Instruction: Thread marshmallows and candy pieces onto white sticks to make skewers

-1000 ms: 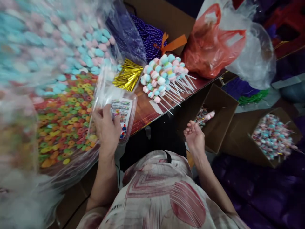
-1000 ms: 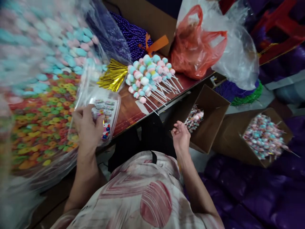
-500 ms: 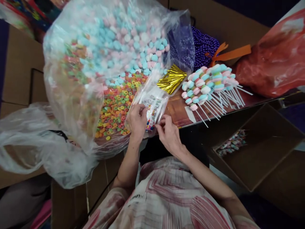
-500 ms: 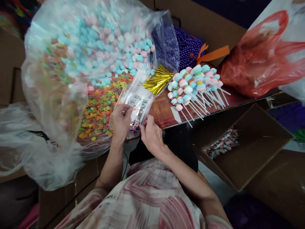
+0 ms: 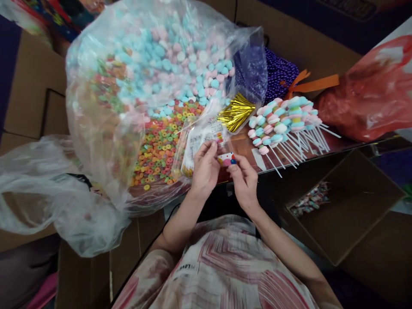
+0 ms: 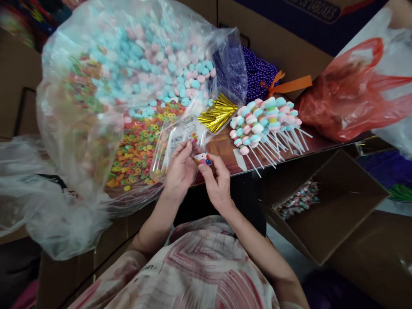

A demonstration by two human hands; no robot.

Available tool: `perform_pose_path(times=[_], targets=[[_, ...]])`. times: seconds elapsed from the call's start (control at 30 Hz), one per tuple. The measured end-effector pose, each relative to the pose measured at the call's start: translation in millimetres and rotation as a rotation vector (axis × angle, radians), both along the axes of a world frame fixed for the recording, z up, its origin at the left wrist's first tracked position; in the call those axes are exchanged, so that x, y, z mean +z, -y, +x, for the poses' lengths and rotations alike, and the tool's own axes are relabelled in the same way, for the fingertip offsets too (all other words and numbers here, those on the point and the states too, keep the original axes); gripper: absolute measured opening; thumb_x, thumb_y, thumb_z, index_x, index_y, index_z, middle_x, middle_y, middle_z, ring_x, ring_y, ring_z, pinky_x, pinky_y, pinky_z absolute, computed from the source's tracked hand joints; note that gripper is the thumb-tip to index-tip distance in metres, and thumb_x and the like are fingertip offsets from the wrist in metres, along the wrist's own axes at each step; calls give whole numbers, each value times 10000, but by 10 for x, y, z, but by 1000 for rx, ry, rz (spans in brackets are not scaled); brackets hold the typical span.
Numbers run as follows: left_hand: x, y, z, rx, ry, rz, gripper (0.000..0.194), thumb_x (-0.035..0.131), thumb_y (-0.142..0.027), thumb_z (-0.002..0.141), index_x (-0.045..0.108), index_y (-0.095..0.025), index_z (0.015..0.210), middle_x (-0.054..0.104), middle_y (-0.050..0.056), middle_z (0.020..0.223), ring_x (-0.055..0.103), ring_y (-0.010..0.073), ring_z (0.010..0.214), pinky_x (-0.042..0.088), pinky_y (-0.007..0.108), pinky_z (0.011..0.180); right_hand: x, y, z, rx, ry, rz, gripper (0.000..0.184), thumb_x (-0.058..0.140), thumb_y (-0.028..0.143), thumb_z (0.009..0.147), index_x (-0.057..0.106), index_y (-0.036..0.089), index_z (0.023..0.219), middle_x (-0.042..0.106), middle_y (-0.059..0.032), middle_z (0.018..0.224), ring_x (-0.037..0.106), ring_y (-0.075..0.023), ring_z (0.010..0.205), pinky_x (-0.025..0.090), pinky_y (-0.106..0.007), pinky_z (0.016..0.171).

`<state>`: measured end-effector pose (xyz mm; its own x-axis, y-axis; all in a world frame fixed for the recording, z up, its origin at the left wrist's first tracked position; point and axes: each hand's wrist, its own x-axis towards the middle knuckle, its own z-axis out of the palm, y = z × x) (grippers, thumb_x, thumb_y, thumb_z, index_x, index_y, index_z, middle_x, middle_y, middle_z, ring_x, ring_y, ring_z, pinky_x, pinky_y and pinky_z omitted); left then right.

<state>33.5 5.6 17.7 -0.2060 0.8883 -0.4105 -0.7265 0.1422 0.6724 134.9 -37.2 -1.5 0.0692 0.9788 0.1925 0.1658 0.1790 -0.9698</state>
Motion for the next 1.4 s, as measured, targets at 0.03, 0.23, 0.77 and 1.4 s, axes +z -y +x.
perform_pose_path(times=[0.03, 0.23, 0.77, 1.4], targets=[[10, 8, 73, -1, 34, 3, 177, 826, -214, 782, 650, -191, 792, 656, -46, 728, 645, 78, 679, 514, 202, 700, 8, 11, -5, -28, -45, -24, 250, 609, 428, 959, 674, 218, 1078, 716, -28, 927, 657, -170, 788, 558, -304, 714], [103, 58, 283, -99, 109, 61, 166, 861, -142, 712, 717, -177, 787, 734, -17, 809, 691, 93, 792, 539, 226, 839, 6, -103, 143, -203, -224, -158, 151, 717, 365, 856, 710, 215, 838, 680, 12, 768, 604, -153, 696, 531, -300, 695], [-196, 142, 614, -6, -187, 121, 325, 882, -462, 717, 749, -171, 773, 733, -14, 767, 646, 92, 694, 532, 226, 724, -31, -99, 322, -197, -363, -156, 277, 730, 453, 882, 670, 195, 802, 597, 28, 740, 491, -118, 689, 443, -249, 660], [-43, 147, 450, 60, -54, 5, 365, 921, -464, 640, 716, -180, 743, 732, -14, 750, 651, 85, 639, 493, 180, 579, -10, -92, 476, -310, -165, -119, 466, 632, 486, 938, 466, 197, 613, 361, 50, 617, 301, -97, 592, 282, -252, 543]])
